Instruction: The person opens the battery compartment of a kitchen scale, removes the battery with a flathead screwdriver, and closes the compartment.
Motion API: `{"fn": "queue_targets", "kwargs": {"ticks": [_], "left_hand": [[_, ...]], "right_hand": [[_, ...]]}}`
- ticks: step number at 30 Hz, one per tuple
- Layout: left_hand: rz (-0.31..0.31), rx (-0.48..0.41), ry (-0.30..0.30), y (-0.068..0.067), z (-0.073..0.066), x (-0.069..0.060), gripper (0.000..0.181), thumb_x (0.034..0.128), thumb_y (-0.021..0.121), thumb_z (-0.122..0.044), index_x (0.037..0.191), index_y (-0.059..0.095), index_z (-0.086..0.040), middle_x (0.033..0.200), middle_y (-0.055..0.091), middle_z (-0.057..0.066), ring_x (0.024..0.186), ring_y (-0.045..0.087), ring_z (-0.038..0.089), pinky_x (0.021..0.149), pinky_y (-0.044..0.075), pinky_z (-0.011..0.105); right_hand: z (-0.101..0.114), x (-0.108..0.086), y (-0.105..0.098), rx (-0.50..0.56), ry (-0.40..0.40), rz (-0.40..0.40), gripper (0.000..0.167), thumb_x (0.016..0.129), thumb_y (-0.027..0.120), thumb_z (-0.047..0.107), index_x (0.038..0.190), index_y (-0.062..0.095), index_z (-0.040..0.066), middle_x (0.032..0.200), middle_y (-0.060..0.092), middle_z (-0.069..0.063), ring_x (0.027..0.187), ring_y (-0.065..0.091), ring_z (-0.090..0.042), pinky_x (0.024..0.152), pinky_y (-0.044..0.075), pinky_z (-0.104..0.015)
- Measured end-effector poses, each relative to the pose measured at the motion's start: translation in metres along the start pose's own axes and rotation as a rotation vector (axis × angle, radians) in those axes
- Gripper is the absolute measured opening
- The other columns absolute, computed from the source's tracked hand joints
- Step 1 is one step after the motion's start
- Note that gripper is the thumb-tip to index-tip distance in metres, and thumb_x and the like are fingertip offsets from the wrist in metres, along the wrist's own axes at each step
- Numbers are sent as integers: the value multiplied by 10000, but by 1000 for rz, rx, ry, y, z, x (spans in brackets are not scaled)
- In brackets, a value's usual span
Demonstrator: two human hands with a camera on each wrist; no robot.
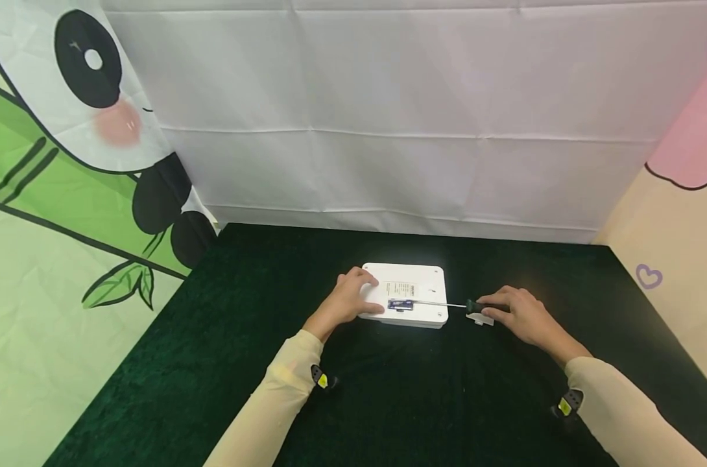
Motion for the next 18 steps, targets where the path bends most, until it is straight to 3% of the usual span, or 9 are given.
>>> {"fn": "queue_targets", "kwargs": {"ticks": [8,18], "left_hand": [[1,7,0,0,0,0,592,784,816,-380,1287,619,-140,1426,444,41,1173,378,233,993,401,357],[-1,5,-3,0,0,1,592,781,820,-378,1286,618,-144,1428,444,36,1174,375,229,990,396,355]], "right_hand": [[-2,-2,3,27,26,13,266,961,630,198,1190,695,78,1070,666,-111,922,583,-221,738,447,-361],[2,-4,-7,-43,-46,-53,227,918,682,144,1134,719,87,1032,678,-88,892,581,-212,743,463,-405]]}}
Point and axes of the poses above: each hand's wrist, its own x-axis towards the middle knuckle, its own y-axis out of the palm, z = x × y, the point moved 2 cm from there along x, towards the middle knuckle
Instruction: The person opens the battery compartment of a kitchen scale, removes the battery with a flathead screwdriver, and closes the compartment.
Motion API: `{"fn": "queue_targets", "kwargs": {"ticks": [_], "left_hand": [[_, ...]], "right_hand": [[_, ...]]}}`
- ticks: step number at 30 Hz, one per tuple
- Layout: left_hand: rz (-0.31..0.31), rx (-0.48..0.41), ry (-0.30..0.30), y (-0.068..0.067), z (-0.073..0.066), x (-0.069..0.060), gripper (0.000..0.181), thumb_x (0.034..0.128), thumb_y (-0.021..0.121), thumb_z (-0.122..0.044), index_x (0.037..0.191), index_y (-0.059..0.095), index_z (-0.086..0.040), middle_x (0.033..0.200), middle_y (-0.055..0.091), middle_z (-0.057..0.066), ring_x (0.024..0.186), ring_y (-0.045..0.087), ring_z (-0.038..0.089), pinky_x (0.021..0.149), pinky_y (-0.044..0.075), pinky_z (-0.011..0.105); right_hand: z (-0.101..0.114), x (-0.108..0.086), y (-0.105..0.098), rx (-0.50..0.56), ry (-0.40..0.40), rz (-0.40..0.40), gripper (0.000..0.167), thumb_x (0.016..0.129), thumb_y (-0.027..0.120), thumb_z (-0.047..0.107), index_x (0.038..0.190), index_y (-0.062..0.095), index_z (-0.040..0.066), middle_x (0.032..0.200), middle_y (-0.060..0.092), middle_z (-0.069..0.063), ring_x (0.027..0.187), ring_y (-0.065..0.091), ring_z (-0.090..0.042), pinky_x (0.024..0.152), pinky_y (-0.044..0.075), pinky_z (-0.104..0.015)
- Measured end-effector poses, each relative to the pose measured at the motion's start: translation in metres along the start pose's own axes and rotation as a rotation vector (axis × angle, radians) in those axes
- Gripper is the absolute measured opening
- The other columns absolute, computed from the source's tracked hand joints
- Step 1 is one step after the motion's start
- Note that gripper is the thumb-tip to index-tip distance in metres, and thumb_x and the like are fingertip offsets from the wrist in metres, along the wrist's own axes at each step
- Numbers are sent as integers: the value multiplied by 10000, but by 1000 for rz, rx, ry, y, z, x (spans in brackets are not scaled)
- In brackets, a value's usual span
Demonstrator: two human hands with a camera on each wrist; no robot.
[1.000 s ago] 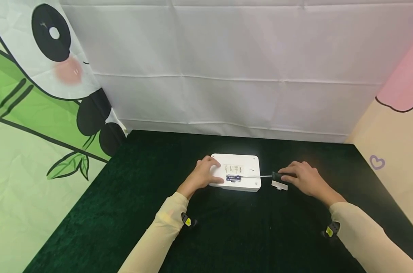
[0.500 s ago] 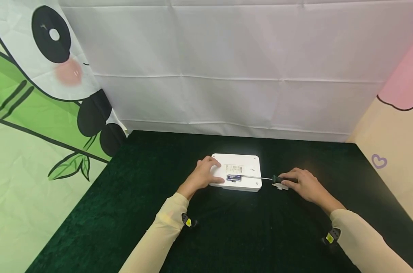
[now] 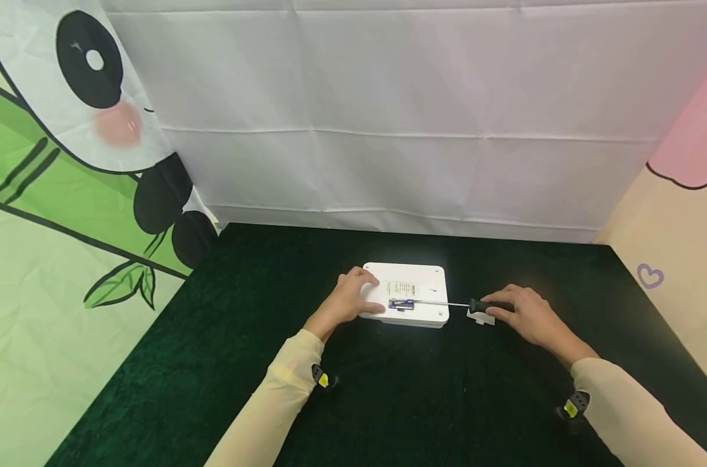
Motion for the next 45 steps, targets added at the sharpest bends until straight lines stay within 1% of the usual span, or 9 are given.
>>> {"fn": "queue_targets", "kwargs": {"ticks": [3,6,10,15,19,25,29,36,45], "left_hand": [[-1,8,2,0,-1,0,596,781,818,-382,1289,617,-145,1426,444,34,1171,375,226,987,391,349],[-1,13,2,-1,-1,1,599,781,818,-383,1293,616,-147,1419,447,32,1162,375,222,979,392,341],[0,15,2,-1,-2,1,601,783,816,-384,1298,613,-149,1413,447,31,1159,376,222,974,398,336],[-1,13,-2,-2,-2,1,603,783,815,-386,1300,612,-151,1415,444,30,1163,374,225,977,399,337],[1,10,-9,-2,-1,1,607,781,816,-385,1302,612,-150,1416,444,28,1163,373,225,980,397,337],[12,6,-1,-1,-4,1,602,788,812,-382,1304,610,-146,1422,437,27,1170,369,227,989,392,341],[9,17,1,0,-4,2,600,788,813,-382,1300,613,-143,1412,444,30,1162,372,225,985,388,340],[16,18,-15,1,-3,1,602,785,816,-381,1302,613,-149,1403,449,24,1158,374,221,984,388,338],[0,2,-14,0,-4,-1,596,779,825,-363,1290,618,-136,1396,453,32,1157,375,224,978,381,337]], "right_hand": [[3,1,-10,-62,-8,-3,228,906,694,149,1126,722,98,1046,666,-110,918,570,-259,742,454,-451],[11,5,-24,-165,-24,-9,220,892,710,182,1104,736,131,1041,661,-103,900,549,-267,676,419,-396],[29,14,-43,-283,-74,-7,203,864,740,212,1063,756,173,998,660,-66,825,523,-234,616,334,-324],[54,26,-59,-359,-101,15,212,837,769,212,1048,763,196,949,645,-30,858,526,-253,635,334,-381],[64,33,-62,-388,-103,40,212,835,771,208,1047,764,197,919,629,-12,873,516,-256,641,339,-399],[68,36,-62,-397,-96,72,220,839,769,202,1059,765,191,891,612,3,853,493,-238,639,315,-384],[71,40,-65,-415,-114,82,223,844,765,203,1066,765,183,877,596,7,816,472,-219,631,315,-382],[80,49,-69,-440,-140,115,201,841,767,200,1041,773,183,850,569,12,828,499,-246,637,343,-409],[98,60,-70,-531,-148,131,183,839,771,193,1022,780,187,830,541,-4,794,463,-232,640,345,-426]]}}
Point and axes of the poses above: each hand's wrist, its own x-axis towards the middle knuckle, its own y-axis out of the palm, z = x × y, the point moved 2 cm from there along x, towards the middle knuckle
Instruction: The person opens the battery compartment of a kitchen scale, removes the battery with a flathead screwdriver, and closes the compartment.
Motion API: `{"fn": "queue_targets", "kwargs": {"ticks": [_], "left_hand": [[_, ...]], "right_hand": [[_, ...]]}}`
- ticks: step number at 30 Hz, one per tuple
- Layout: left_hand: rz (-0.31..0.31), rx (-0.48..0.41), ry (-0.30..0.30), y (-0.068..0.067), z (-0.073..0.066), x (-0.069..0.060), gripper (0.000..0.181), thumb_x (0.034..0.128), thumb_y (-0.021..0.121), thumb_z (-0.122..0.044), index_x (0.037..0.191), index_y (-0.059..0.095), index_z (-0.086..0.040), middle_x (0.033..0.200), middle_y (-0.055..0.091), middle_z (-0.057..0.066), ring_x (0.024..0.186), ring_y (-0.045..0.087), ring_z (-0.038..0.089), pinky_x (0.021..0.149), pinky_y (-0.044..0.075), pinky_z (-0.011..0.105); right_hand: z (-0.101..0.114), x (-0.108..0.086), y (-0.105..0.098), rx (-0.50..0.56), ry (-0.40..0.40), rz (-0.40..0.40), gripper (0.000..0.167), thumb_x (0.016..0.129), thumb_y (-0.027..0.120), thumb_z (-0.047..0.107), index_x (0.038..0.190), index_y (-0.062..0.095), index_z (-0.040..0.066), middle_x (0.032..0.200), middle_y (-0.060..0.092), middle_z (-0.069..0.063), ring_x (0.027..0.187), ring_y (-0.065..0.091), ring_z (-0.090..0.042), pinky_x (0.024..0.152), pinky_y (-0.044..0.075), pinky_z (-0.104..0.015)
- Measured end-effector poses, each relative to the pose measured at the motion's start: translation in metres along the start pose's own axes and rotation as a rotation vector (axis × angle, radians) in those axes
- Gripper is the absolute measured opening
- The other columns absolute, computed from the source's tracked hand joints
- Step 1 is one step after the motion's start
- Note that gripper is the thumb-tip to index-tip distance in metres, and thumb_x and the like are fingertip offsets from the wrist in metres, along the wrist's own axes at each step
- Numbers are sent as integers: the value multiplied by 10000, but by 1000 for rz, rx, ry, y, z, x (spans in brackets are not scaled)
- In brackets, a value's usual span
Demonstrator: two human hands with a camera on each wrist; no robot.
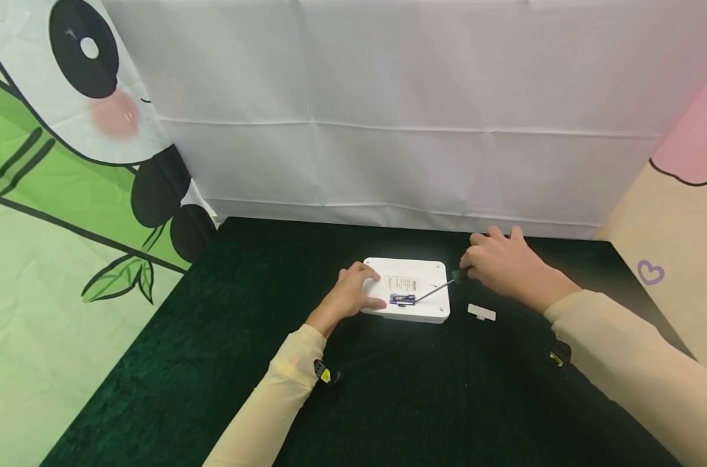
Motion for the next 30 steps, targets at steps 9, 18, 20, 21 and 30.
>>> {"fn": "queue_targets", "kwargs": {"ticks": [9,18,20,21,30], "left_hand": [[-35,-7,-14,-2,-2,-3,592,768,833,-352,1274,625,-125,1397,463,32,1126,383,214,943,395,315],[-46,-9,-24,3,-2,-2,591,761,839,-342,1272,632,-129,1383,475,23,1105,386,207,922,399,300],[-45,-4,-26,3,-2,-2,592,762,838,-346,1274,631,-132,1384,473,21,1108,386,207,926,399,302],[-45,-2,-29,3,-2,-1,594,761,838,-348,1276,631,-134,1386,471,20,1109,386,208,927,400,304],[-28,7,-33,2,0,-1,599,767,830,-362,1284,622,-143,1396,464,13,1131,380,207,945,399,312]], "right_hand": [[8,12,-6,-115,-58,-35,179,804,803,178,981,789,193,831,570,-35,752,460,-243,651,403,-486],[-21,-3,26,117,2,0,212,849,755,198,1061,775,209,918,595,6,808,422,-206,636,271,-372],[-29,-10,39,173,12,-5,227,857,744,197,1083,768,199,937,609,9,799,423,-190,631,255,-352],[-32,-14,45,200,16,-10,233,858,741,193,1090,766,195,944,615,5,794,426,-184,628,257,-344],[-36,-32,67,260,28,-47,254,866,736,198,1119,752,193,966,624,-3,792,444,-157,614,294,-294]]}}
Point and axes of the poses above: each hand's wrist, its own x-axis towards the middle knuckle, its own y-axis out of the palm, z = x × y, the point moved 2 cm from there along x, towards the middle knuckle
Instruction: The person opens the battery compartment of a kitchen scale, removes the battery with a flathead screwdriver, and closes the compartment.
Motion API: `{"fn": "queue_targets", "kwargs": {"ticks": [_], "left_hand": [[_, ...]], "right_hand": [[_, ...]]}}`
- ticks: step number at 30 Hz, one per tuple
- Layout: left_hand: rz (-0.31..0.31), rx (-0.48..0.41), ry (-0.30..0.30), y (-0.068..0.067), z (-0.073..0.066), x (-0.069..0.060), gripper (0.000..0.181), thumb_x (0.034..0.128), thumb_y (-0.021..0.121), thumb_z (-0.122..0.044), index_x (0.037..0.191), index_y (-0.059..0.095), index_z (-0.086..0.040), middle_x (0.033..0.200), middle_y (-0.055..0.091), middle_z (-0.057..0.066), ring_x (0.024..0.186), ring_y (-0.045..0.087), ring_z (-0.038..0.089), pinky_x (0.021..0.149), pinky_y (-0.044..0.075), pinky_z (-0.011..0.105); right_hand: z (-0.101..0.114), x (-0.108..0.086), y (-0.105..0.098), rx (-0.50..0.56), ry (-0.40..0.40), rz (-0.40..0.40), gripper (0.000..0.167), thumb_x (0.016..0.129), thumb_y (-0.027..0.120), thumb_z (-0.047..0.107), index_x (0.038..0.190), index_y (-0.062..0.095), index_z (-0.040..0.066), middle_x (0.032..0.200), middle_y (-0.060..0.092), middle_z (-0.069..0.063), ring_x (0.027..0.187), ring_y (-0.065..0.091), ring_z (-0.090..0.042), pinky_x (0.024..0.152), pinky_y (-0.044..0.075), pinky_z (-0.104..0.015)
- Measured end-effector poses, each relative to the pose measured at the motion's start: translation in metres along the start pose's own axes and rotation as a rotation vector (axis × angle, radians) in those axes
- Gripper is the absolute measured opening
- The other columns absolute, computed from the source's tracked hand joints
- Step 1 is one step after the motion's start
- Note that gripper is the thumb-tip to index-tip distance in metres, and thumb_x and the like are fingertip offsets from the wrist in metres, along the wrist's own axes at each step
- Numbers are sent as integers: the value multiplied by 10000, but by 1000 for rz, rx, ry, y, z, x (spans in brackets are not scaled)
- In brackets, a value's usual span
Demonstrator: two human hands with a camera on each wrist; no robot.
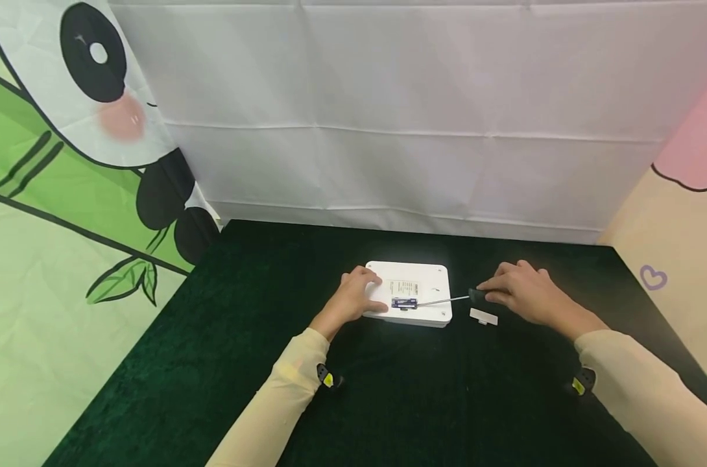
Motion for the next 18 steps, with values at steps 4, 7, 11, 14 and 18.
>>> {"fn": "queue_targets", "kwargs": {"ticks": [4,7,11,14,18], "left_hand": [[1,7,14,0,-1,1,593,773,824,-369,1281,624,-141,1396,466,19,1135,383,212,949,391,319],[1,9,22,-1,-1,0,590,777,819,-374,1282,624,-140,1396,468,22,1137,387,214,953,388,322],[5,20,28,-2,-2,-1,592,777,818,-376,1284,623,-140,1388,474,23,1138,389,210,955,379,322],[6,26,28,-2,-2,-1,593,777,820,-374,1284,624,-137,1383,477,25,1140,389,207,954,373,323],[8,18,27,-2,-3,-2,591,777,822,-363,1283,624,-132,1379,476,29,1137,386,207,947,373,322]], "right_hand": [[10,6,-16,-76,-20,-25,252,841,758,204,1093,763,200,938,614,9,791,442,-179,624,263,-335],[19,11,-29,-127,-37,-29,241,833,768,206,1074,770,201,914,600,17,800,438,-188,631,268,-358],[28,15,-38,-168,-48,-23,230,836,767,214,1065,773,203,889,574,26,800,430,-194,633,289,-372],[33,17,-40,-182,-51,-20,223,844,760,219,1066,773,203,882,561,28,794,434,-197,636,290,-372],[38,17,-42,-203,-53,-25,216,847,758,215,1062,774,205,877,554,24,789,443,-202,642,294,-376]]}}
Point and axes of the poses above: each hand's wrist, its own x-axis towards the middle knuckle, its own y-axis out of the palm, z = x × y, the point moved 2 cm from there along x, towards the middle knuckle
